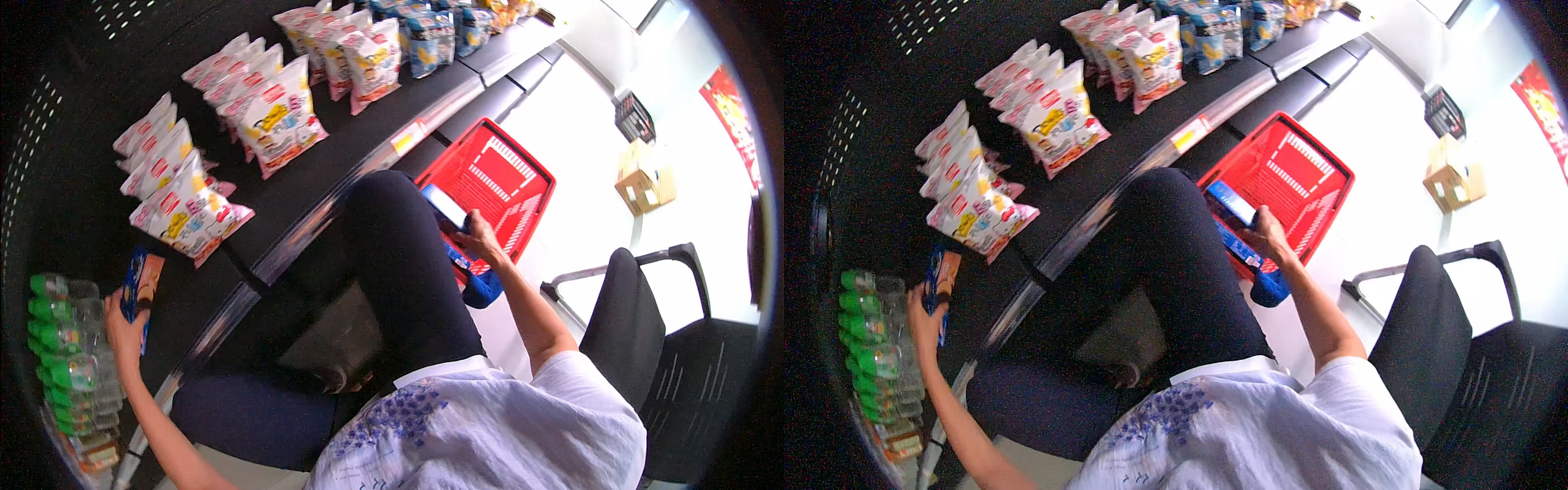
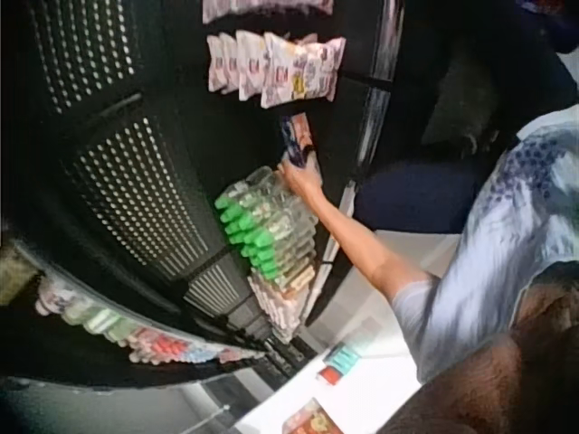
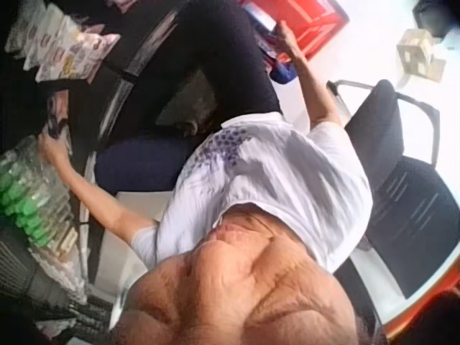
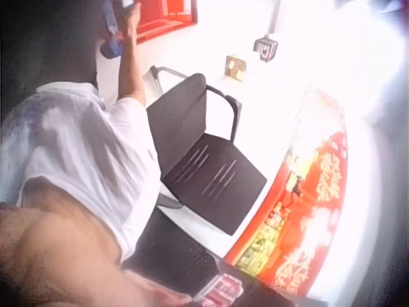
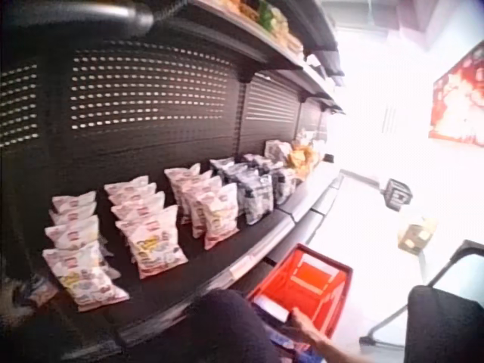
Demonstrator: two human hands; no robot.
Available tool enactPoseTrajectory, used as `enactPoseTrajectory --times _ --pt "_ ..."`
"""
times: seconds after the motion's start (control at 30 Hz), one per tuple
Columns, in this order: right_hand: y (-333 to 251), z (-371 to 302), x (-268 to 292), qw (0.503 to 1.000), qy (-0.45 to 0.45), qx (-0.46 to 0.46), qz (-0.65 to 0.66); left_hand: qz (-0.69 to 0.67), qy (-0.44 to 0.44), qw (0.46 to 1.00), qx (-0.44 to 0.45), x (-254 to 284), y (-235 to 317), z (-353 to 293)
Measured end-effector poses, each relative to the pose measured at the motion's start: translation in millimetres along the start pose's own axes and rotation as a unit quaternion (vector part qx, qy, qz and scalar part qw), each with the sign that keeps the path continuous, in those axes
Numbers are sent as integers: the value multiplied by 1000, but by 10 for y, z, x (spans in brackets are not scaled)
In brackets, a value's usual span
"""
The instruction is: The person restocks snack items on supermarket shelves by taking packaged goods from a red basket and placing them onto the shelves. They wipe the shelf surface with a blue cloth and use a small wooden stool to reach lower sections.
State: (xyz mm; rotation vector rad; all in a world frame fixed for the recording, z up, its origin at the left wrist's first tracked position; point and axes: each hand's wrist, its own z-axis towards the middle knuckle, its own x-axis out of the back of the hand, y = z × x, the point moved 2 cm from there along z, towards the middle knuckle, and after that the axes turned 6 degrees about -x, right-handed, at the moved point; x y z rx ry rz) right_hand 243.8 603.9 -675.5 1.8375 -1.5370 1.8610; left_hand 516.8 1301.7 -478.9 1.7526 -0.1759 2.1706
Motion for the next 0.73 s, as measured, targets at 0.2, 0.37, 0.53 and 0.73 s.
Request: enactPoseTrajectory --times 0.2,0.37,0.53,0.73 --pt "78 24 -480 999 -39 8 -15 -140 -25 989 37 290 43 -446" --pt "518 84 -747 993 -41 68 -85 -261 6 957 124 701 414 -586" --pt "728 98 -860 987 -4 111 -112 -325 23 944 55 978 1152 -579" --pt "231 161 -225 982 29 180 58 -201 -93 966 -134 1103 2445 -449"
